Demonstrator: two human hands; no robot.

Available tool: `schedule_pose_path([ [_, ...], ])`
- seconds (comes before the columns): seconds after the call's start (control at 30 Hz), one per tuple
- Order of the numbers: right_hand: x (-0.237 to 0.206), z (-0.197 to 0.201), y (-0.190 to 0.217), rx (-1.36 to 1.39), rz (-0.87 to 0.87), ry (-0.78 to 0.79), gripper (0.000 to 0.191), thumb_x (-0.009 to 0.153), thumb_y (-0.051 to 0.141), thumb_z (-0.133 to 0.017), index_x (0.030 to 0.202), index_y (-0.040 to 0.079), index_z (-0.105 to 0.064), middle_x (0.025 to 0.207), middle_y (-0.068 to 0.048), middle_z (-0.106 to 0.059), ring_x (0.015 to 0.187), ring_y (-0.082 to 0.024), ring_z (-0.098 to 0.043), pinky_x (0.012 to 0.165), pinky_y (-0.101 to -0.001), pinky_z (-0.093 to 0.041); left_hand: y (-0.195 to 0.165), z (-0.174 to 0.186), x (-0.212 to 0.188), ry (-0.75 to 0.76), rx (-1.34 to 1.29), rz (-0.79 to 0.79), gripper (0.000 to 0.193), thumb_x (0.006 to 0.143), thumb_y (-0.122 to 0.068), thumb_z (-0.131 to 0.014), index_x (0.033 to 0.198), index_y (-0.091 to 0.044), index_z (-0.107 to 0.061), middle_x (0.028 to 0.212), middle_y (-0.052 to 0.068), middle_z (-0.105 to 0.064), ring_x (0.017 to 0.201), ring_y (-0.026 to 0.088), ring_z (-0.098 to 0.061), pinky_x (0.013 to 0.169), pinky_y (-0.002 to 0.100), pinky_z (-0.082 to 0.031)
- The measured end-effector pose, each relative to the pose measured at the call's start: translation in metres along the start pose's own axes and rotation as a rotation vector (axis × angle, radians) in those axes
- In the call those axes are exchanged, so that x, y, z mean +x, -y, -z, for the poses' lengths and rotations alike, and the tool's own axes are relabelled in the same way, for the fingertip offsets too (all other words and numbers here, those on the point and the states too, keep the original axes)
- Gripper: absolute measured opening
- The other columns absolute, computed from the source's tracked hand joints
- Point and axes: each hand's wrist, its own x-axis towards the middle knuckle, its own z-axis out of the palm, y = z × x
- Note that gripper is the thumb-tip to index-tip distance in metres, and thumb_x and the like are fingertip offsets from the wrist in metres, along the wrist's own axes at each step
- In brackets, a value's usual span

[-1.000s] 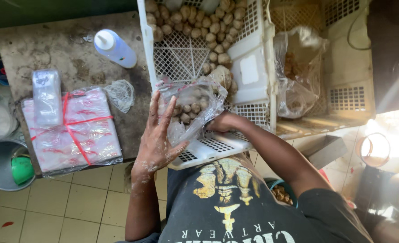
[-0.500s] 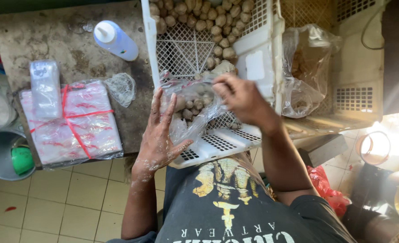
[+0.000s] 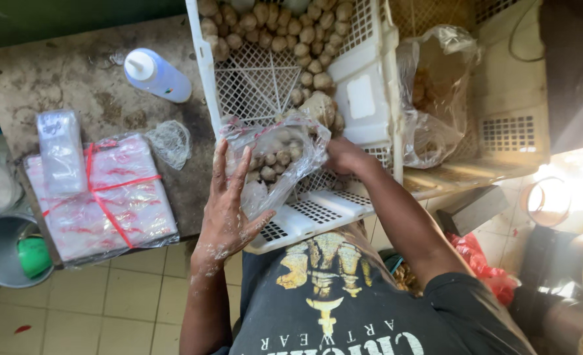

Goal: The person opens a clear plastic bag and places round meatballs one at a time from a white plastic crate into the bag. They continue filling the bag, then gather and twist the bag closed and move the packed bag aside.

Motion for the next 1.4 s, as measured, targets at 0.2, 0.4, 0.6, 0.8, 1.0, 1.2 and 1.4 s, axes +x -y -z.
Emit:
schedule_pose_path([
  [0.2,-0.074,0.099,0.068,0.311,-0.070,-0.137,0.037,0.094,0.039,-0.070,0.117,0.010,-0.063,0.100,-0.011,-0.073,0.088,-0.022,-0.071,0.080,-0.0360,-0.059,0.005,0.002,-0.003,0.006,-0.009,0.025,0.124,0.055,-0.016,-0.096,0.160,-0.019,-0.031,0.170,0.014,-0.005,0.156,0.041,-0.022,0.121,0.049,-0.034],
  [0.4,-0.060,0.095,0.096,0.277,0.427,-0.175,0.036,0.101,0.029,-0.065,0.130,0.007,-0.065,0.120,-0.011,-0.070,0.095,-0.019,-0.069,0.090,-0.0359,-0.059,0.006,-0.003,-0.001,-0.021,0.006,-0.024,0.129,0.053,-0.018,-0.097,0.160,-0.018,-0.025,0.168,0.015,-0.004,0.154,0.042,-0.021,0.120,0.050,-0.033],
  [0.6,0.057,0.065,0.035,0.048,0.051,-0.265,0.032,0.100,0.021,-0.062,0.130,0.020,-0.072,0.142,-0.007,-0.064,0.126,-0.027,-0.057,0.112,-0.0484,-0.044,0.008,-0.003,-0.005,-0.029,-0.001,0.018,0.129,0.055,-0.019,-0.096,0.162,-0.021,-0.023,0.171,0.010,-0.006,0.155,0.039,-0.024,0.121,0.050,-0.036],
  [0.8,0.080,0.011,0.017,-0.322,0.309,-0.288,0.050,0.090,0.033,-0.076,0.134,0.012,-0.064,0.140,-0.011,-0.058,0.142,-0.035,-0.037,0.114,-0.0627,-0.022,0.010,-0.003,-0.003,-0.024,-0.019,0.018,0.131,0.055,-0.019,-0.095,0.162,-0.023,-0.020,0.170,0.009,-0.006,0.154,0.039,-0.024,0.119,0.050,-0.036],
  [1.0,0.061,0.040,0.010,0.202,0.157,-0.420,0.039,0.089,0.021,-0.079,0.125,0.017,-0.065,0.123,-0.010,-0.066,0.119,-0.024,-0.062,0.099,-0.0399,-0.055,0.012,-0.002,-0.005,-0.077,-0.052,-0.076,0.129,0.057,-0.019,-0.094,0.162,-0.019,-0.020,0.170,0.012,-0.007,0.154,0.042,-0.023,0.121,0.051,-0.034],
  [1.2,-0.012,0.087,0.042,0.873,0.333,-0.402,0.036,0.101,0.019,-0.078,0.129,0.005,-0.060,0.118,-0.008,-0.068,0.108,-0.016,-0.062,0.097,-0.0298,-0.054,0.013,-0.003,-0.008,-0.084,-0.065,-0.082,0.127,0.057,-0.019,-0.094,0.162,-0.017,-0.024,0.170,0.013,-0.010,0.154,0.042,-0.026,0.122,0.051,-0.035],
  [1.4,-0.041,0.088,0.066,0.472,0.535,-0.196,0.044,0.092,0.026,-0.077,0.129,0.004,-0.066,0.132,-0.010,-0.067,0.124,-0.022,-0.063,0.102,-0.0362,-0.056,0.015,-0.005,-0.009,-0.072,-0.064,-0.033,0.127,0.056,-0.019,-0.095,0.162,-0.017,-0.024,0.170,0.011,-0.010,0.154,0.041,-0.027,0.121,0.050,-0.035],
])
